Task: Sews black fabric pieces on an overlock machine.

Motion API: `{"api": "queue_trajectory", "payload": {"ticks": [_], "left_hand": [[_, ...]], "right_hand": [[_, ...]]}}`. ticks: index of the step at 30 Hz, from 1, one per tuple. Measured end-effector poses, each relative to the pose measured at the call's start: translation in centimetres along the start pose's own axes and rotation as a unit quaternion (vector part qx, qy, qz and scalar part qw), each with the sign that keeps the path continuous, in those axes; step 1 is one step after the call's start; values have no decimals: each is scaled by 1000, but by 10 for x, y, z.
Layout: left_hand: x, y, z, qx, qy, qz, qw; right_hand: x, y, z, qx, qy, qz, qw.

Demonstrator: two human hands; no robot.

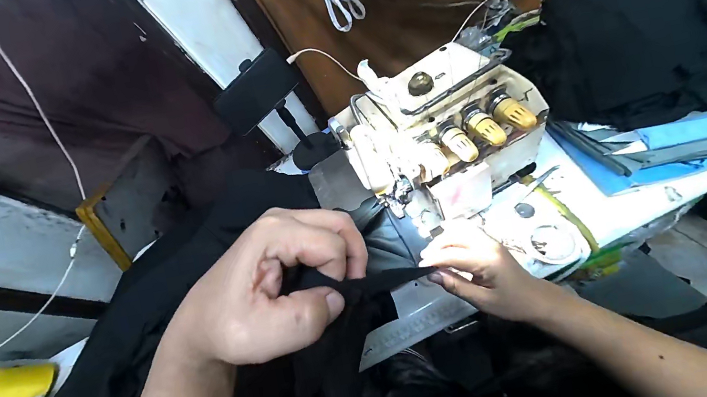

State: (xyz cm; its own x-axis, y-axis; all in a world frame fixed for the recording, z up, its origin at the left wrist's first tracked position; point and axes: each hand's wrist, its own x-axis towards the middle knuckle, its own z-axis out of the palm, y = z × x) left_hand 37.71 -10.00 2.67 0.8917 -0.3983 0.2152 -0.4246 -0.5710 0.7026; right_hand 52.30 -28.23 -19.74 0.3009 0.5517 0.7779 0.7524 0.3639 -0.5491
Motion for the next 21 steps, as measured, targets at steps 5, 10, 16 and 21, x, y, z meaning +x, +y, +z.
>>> {"api": "queue_trajectory", "payload": {"ticks": [5,10,16,21], "left_hand": [[4,-1,-3,10,-16,-15,1000],[2,2,-1,16,-14,-32,999],[-1,12,8,47,-12,-44,998],[-5,20,26,91,0,-64,994]], "right_hand": [[-2,7,-2,1,-6,-12,1000],[2,12,0,-5,-12,-22,1000],[8,18,3,0,-5,-18,1000],[16,29,9,-12,6,-3,1000]]}}
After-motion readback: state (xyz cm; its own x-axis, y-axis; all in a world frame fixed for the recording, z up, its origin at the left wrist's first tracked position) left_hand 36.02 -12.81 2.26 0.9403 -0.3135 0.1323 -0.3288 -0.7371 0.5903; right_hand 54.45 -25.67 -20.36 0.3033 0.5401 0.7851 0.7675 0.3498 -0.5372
